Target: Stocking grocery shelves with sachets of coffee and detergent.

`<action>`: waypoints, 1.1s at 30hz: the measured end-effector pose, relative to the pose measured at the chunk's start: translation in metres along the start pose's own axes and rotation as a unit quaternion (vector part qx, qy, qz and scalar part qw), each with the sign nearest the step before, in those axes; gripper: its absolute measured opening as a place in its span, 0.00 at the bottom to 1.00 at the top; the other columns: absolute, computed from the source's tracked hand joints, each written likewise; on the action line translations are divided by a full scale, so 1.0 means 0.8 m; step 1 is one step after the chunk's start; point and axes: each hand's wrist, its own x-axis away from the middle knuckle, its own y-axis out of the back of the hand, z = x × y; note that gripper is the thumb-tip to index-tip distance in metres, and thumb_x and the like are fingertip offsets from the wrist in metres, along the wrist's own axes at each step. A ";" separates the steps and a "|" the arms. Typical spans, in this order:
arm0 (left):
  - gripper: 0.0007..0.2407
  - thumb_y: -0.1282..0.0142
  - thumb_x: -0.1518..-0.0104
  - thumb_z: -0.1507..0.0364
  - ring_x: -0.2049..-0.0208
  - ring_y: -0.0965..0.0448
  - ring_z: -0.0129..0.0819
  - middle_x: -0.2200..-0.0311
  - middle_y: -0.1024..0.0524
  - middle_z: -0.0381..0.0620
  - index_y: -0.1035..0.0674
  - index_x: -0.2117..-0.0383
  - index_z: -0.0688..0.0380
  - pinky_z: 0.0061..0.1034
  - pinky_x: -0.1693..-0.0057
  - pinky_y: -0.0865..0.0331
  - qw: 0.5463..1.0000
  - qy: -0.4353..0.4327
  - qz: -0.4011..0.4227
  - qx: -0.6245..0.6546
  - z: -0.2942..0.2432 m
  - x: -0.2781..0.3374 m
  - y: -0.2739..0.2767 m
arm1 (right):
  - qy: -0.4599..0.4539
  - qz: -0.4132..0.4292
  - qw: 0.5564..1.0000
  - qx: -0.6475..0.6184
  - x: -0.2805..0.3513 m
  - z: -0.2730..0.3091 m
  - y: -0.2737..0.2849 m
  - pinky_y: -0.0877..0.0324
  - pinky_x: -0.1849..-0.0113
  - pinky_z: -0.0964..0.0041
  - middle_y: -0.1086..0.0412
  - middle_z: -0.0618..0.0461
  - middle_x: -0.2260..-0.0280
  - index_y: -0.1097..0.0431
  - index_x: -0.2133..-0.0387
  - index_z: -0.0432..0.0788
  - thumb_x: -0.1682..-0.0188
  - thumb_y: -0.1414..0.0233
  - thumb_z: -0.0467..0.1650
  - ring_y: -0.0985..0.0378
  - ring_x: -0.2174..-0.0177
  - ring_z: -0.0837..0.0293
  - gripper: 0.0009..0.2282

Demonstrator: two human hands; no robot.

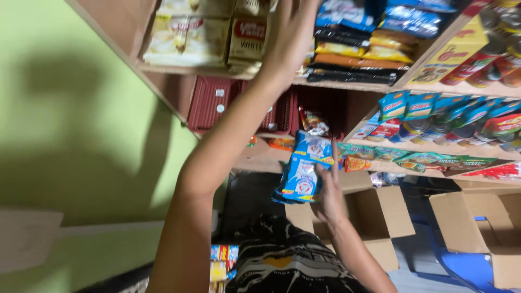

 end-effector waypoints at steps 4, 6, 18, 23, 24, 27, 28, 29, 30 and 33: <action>0.21 0.44 0.27 0.66 0.33 0.34 0.34 0.36 0.33 0.51 0.36 0.35 0.63 0.33 0.28 0.40 0.994 -0.099 0.020 -0.043 -0.071 0.144 0.003 | 0.024 0.037 0.999 0.020 0.001 0.012 -0.010 0.29 0.49 0.51 0.46 0.42 0.35 0.65 0.27 0.59 0.49 0.55 0.26 0.34 0.44 0.49 0.37; 0.21 0.43 0.30 0.66 0.37 0.29 0.35 0.39 0.30 0.50 0.34 0.37 0.62 0.33 0.33 0.34 0.992 -0.059 0.010 -0.115 -0.071 0.201 0.008 | 0.039 0.055 0.997 0.034 0.002 0.013 -0.013 0.30 0.47 0.52 0.47 0.42 0.34 0.67 0.26 0.58 0.50 0.54 0.25 0.34 0.43 0.49 0.39; 0.15 0.45 0.33 0.68 0.58 0.17 0.31 0.60 0.18 0.53 0.28 0.47 0.65 0.27 0.52 0.25 0.985 0.123 -0.077 -0.098 0.036 0.356 0.009 | 0.133 0.163 0.953 0.219 -0.006 -0.017 -0.008 0.43 0.44 0.60 0.78 0.48 0.25 0.77 0.26 0.50 0.64 0.56 0.18 0.54 0.32 0.53 0.50; 0.14 0.45 0.33 0.69 0.60 0.17 0.31 0.62 0.18 0.51 0.28 0.47 0.64 0.26 0.53 0.24 0.979 0.108 -0.117 -0.123 0.045 0.361 0.023 | 0.170 0.184 0.916 0.315 -0.011 -0.044 -0.001 0.64 0.32 0.59 0.78 0.46 0.25 0.77 0.26 0.43 0.54 0.54 0.20 0.70 0.27 0.53 0.44; 0.14 0.45 0.32 0.69 0.57 0.19 0.31 0.59 0.20 0.51 0.28 0.47 0.64 0.27 0.51 0.25 0.978 0.094 -0.132 -0.131 0.045 0.357 0.027 | 0.175 0.179 0.938 0.240 -0.013 -0.055 0.002 0.63 0.31 0.58 0.70 0.44 0.25 0.72 0.26 0.42 0.54 0.56 0.21 0.65 0.27 0.51 0.41; 0.14 0.46 0.32 0.69 0.54 0.22 0.30 0.55 0.22 0.50 0.29 0.46 0.63 0.27 0.47 0.27 0.974 0.074 -0.168 -0.132 0.040 0.344 0.049 | 0.184 0.136 0.954 0.194 -0.015 -0.075 0.021 0.54 0.33 0.58 0.52 0.41 0.31 0.59 0.29 0.40 0.50 0.60 0.24 0.51 0.31 0.50 0.32; 0.13 0.47 0.32 0.70 0.52 0.23 0.30 0.53 0.23 0.49 0.29 0.46 0.63 0.27 0.45 0.28 0.972 0.063 -0.185 -0.127 0.038 0.337 0.060 | 0.195 0.098 0.950 0.222 -0.017 -0.080 0.027 0.48 0.35 0.58 0.44 0.40 0.36 0.51 0.33 0.39 0.47 0.61 0.26 0.43 0.36 0.50 0.26; 0.13 0.47 0.32 0.70 0.52 0.23 0.30 0.53 0.23 0.49 0.29 0.46 0.63 0.27 0.45 0.28 0.972 0.064 -0.188 -0.129 0.033 0.334 0.069 | 0.192 0.101 0.951 0.221 -0.031 -0.098 0.062 0.48 0.35 0.58 0.44 0.40 0.36 0.51 0.33 0.39 0.47 0.61 0.26 0.43 0.36 0.50 0.26; 0.12 0.47 0.31 0.70 0.53 0.24 0.29 0.54 0.24 0.46 0.28 0.47 0.62 0.26 0.45 0.29 0.970 0.055 -0.207 -0.114 0.030 0.331 0.076 | 0.140 0.114 0.965 0.192 -0.044 -0.117 0.097 0.42 0.47 0.59 0.41 0.42 0.51 0.45 0.45 0.36 0.40 0.60 0.28 0.39 0.50 0.51 0.12; 0.10 0.49 0.29 0.71 0.55 0.28 0.26 0.56 0.26 0.42 0.28 0.48 0.62 0.24 0.45 0.31 0.965 0.030 -0.245 -0.085 0.011 0.326 0.090 | -0.010 0.158 0.978 0.138 -0.054 -0.145 0.145 0.31 0.63 0.58 0.34 0.42 0.65 0.38 0.60 0.34 0.33 0.60 0.36 0.30 0.65 0.50 0.14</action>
